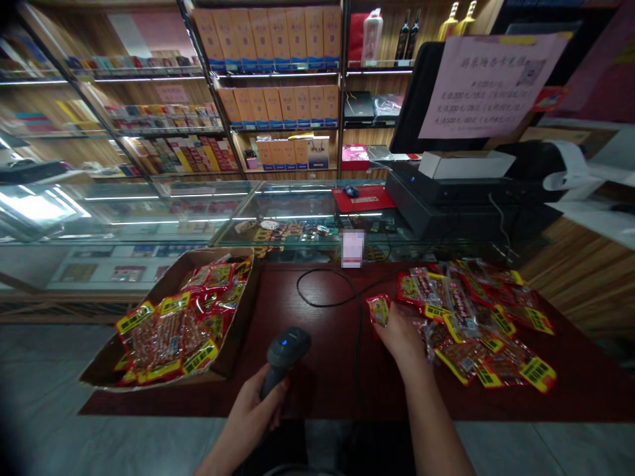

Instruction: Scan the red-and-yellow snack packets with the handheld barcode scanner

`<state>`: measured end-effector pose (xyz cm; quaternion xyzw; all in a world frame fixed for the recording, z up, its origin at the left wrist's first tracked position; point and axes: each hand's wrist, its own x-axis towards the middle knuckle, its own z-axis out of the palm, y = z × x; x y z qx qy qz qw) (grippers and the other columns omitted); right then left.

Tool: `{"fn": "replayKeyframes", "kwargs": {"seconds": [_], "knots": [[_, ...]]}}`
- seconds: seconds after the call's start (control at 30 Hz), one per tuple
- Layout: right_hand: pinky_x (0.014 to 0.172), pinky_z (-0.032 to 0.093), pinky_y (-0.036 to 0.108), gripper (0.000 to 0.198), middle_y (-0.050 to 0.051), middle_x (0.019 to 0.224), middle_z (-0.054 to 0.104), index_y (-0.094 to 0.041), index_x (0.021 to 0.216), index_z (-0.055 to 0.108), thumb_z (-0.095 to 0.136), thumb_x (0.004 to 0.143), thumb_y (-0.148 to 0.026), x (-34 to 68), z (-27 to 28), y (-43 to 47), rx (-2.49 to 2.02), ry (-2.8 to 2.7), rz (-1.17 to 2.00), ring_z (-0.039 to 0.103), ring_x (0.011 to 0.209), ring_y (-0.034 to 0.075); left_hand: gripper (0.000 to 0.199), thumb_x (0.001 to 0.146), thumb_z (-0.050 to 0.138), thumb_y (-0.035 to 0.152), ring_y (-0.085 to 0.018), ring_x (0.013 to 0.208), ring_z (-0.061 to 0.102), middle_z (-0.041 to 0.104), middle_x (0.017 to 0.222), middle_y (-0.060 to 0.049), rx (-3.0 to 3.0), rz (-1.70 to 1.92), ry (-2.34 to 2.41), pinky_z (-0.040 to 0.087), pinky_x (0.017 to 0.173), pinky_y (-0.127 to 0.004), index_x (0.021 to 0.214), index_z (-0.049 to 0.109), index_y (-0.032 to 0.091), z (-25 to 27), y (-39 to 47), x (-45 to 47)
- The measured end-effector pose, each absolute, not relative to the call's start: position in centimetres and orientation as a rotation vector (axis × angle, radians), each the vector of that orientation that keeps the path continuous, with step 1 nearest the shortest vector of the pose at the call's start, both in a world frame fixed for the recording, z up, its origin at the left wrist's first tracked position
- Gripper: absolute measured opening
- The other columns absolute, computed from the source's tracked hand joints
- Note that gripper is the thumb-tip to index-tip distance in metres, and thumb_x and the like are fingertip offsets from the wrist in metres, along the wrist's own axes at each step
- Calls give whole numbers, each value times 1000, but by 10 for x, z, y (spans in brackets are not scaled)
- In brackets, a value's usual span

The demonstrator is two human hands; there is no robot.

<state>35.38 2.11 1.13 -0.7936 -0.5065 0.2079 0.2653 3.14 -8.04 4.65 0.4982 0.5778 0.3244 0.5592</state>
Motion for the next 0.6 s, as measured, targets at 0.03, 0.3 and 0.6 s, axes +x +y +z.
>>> {"fn": "replayKeyframes", "kwargs": {"seconds": [0.03, 0.3, 0.6], "knots": [[97, 47, 49, 46, 19, 112, 76, -16, 115, 72, 75, 70, -25, 353, 11, 23, -2072, -1321, 638, 69, 108, 40, 46, 86, 63, 58, -12, 43, 46, 49, 52, 8, 1186, 768, 1358, 38, 43, -21, 100, 64, 15, 47, -81, 32], [74, 58, 34, 40, 4, 92, 81, -20, 102, 74, 60, 75, -47, 273, -3, 31, -1358, -782, 1153, 75, 83, 25, 43, 90, 61, 55, -11, 46, 46, 49, 56, 7, 1231, 790, 1346, 37, 44, -21, 104, 65, 14, 51, -87, 25], [75, 59, 34, 45, 0, 87, 81, -23, 106, 72, 83, 63, -36, 212, -24, 40, -1043, -600, 1334, 75, 79, 22, 39, 90, 61, 48, -12, 48, 48, 49, 58, 7, 1267, 778, 1402, 39, 46, -21, 107, 65, 13, 60, -90, 22]]}}
